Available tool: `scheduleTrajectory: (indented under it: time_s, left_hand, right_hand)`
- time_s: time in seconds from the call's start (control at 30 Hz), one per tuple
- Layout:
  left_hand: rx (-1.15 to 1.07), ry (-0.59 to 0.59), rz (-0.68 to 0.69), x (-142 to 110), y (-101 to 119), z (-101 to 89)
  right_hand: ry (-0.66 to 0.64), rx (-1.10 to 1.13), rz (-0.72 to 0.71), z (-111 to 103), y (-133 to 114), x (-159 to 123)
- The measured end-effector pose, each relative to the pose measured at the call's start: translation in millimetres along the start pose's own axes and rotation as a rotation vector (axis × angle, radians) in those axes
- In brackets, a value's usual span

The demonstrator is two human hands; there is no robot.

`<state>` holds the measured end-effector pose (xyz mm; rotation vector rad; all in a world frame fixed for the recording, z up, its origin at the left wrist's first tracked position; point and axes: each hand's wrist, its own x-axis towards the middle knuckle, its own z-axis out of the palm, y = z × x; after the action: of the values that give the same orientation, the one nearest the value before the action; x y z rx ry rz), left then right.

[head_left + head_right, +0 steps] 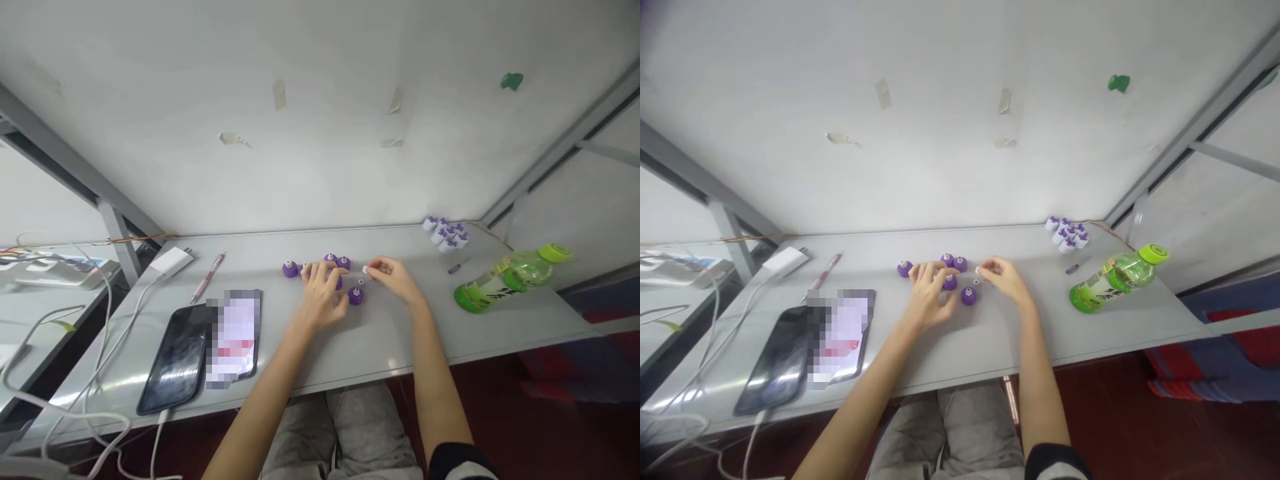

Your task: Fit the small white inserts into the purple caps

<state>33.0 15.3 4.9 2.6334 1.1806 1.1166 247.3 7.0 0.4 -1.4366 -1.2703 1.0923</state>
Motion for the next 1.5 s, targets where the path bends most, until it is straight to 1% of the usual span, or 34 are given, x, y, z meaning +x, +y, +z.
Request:
scheduleTrajectory:
  time_s: [0.1, 0.2, 0.37, 0.5, 0.57, 0.7, 0.77, 0.87, 0.97, 1.07, 1.13, 1.2, 1.27, 1.4, 1.43, 1.5]
  left_hand:
    - [-0.014, -0.052, 0.048, 0.1, 6.6, -2.4]
    - [0.044, -0.103, 0.06, -2.7, 8.7, 6.0]
    - [0.119, -0.152, 0.045, -7.2, 7.0, 22.4]
    - [0.101, -0.147, 0.033, -7.0, 6.8, 23.0]
    - [0.07, -0.12, 0.01, -5.9, 6.2, 20.9]
    - [-0.087, -0.033, -0.058, -3.8, 3.3, 17.8]
    - [-0.171, -0.014, -0.082, -3.1, 2.9, 16.7]
    - [-0.276, -0.025, -0.134, -2.1, 5.1, 14.4]
    - [-0.362, -0.07, -0.21, -0.7, 8.1, 11.4]
    - [-0.391, -0.093, -0.245, 0.4, 8.6, 9.4]
    - [-0.373, -0.087, -0.259, 1.1, 7.7, 8.8]
    - [-0.356, -0.069, -0.288, 1.8, 6.5, 8.5]
    - [-0.358, -0.045, -0.314, 2.6, 5.7, 7.9]
    - [-0.366, -0.01, -0.323, 4.2, 5.9, 6.7]
    - [-0.364, -0.002, -0.319, 4.4, 6.1, 6.6]
    - [-0.358, 0.014, -0.316, 4.5, 6.3, 6.4]
  right_hand:
    - [-0.146, 0.018, -0.007, -3.7, -7.3, -6.8]
    - [-0.259, -0.06, -0.068, -2.4, -10.7, -8.3]
    - [-0.329, -0.091, -0.07, 2.8, -10.6, -7.1]
    - [-0.367, -0.106, -0.073, 4.1, -10.2, -8.0]
    - [-0.344, -0.085, -0.076, 3.8, -11.2, -8.9]
    - [-0.212, -0.022, -0.037, 4.0, -11.2, -8.2]
    - [-0.166, -0.028, -0.018, 5.3, -8.5, -6.1]
    - [-0.113, -0.074, 0.005, 7.8, -4.8, -2.6]
    - [-0.057, -0.018, -0.006, 9.2, -6.4, -1.9]
    - [-0.086, 0.052, -0.011, 9.0, -11.5, -4.0]
    - [-0.114, 0.03, -0.003, 7.7, -13.6, -5.7]
    - [-0.112, -0.03, -0.024, 5.9, -13.5, -7.1]
    - [-0.152, -0.09, -0.058, 4.5, -11.2, -8.0]
    - [-0.392, -0.162, -0.045, 7.6, -3.4, -8.3]
    - [-0.427, -0.176, -0.044, 9.7, -2.0, -8.3]
    - [-0.449, -0.214, -0.053, 14.8, -0.9, -8.6]
